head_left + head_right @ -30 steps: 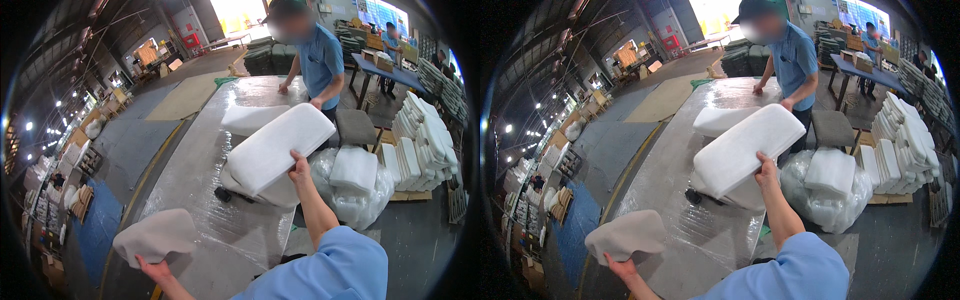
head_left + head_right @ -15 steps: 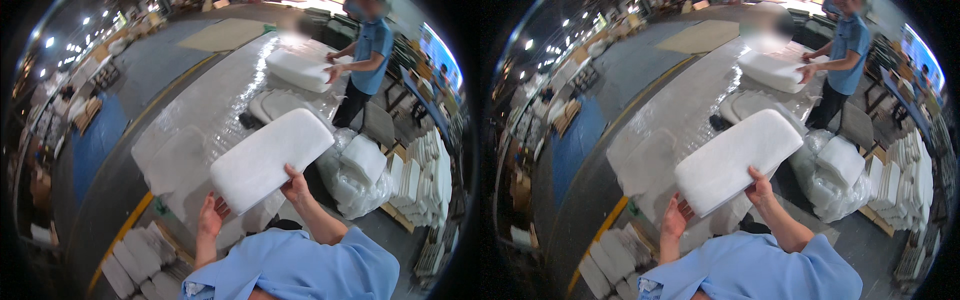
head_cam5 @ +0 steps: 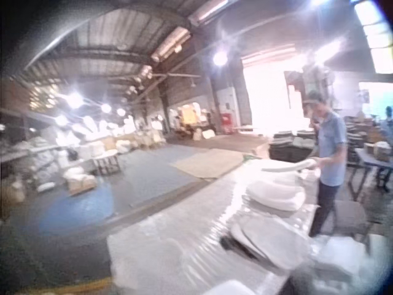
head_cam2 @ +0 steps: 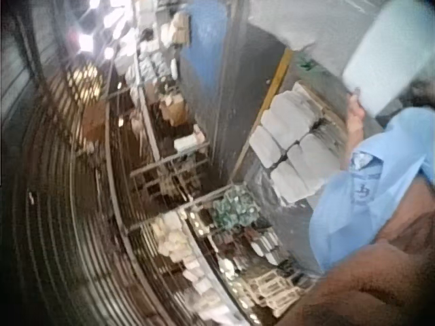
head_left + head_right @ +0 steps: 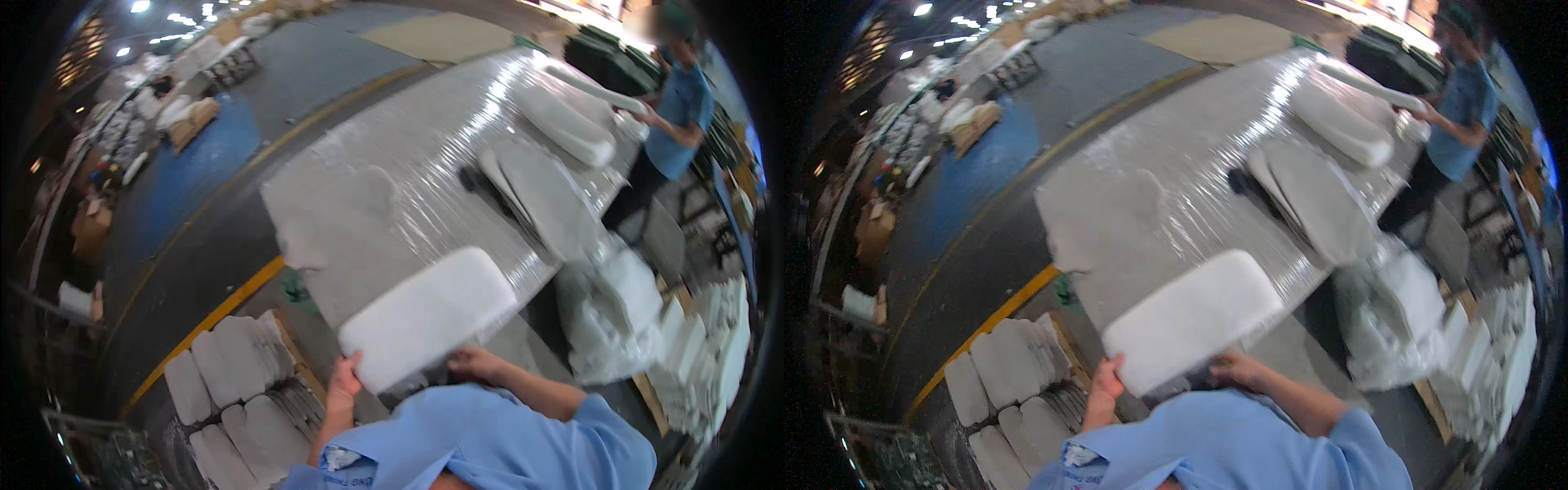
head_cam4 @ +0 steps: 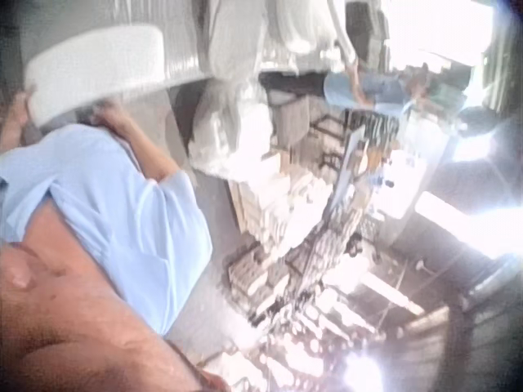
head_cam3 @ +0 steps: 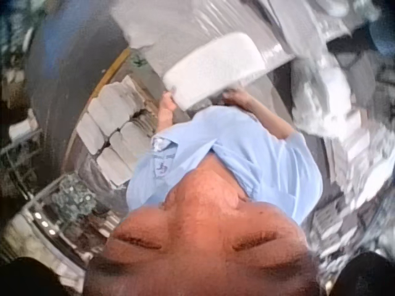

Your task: The person repeatedly picks up a foam cushion and a fabric cover, inserts the foam into the cover, and adjusts the fit. They then place the finished cushion on a nearby stack. The process is repeated for several cushions.

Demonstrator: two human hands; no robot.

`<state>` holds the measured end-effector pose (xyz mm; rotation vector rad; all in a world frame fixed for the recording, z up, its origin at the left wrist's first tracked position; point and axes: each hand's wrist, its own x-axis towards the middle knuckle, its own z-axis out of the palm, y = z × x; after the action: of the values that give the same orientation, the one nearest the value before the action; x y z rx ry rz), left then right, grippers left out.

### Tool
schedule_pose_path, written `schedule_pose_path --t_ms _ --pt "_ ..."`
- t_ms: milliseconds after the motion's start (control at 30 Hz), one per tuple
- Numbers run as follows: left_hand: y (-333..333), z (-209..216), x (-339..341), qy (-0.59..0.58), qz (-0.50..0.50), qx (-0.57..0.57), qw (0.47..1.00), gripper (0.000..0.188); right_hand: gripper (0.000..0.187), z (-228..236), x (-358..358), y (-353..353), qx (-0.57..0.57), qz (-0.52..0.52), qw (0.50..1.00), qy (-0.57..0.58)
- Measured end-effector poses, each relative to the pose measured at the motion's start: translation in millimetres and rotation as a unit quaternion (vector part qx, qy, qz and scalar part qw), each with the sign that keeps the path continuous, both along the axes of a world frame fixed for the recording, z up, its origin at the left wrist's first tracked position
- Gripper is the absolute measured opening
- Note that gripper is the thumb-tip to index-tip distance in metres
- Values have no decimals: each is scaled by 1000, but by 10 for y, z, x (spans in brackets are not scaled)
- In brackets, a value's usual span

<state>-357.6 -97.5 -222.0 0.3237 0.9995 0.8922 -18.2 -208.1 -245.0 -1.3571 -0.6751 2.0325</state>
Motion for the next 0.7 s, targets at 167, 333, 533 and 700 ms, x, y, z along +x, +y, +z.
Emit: schedule_pose_path --t_ms 167,333,533,700 --pt "-123 147 -199 156 -18 -17 987 57 39 758 940 472 65 31 991 -109" --pt "-8 264 -60 193 -9 -74 978 55 42 570 2006 1331 177 -185 911 -324" --pt "-92 224 95 245 60 -117 961 65 59 110 1772 1655 19 0 989 -149" --pt "132 309 -12 313 71 -77 944 73 62 56 1721 1927 -8 -12 984 -178"
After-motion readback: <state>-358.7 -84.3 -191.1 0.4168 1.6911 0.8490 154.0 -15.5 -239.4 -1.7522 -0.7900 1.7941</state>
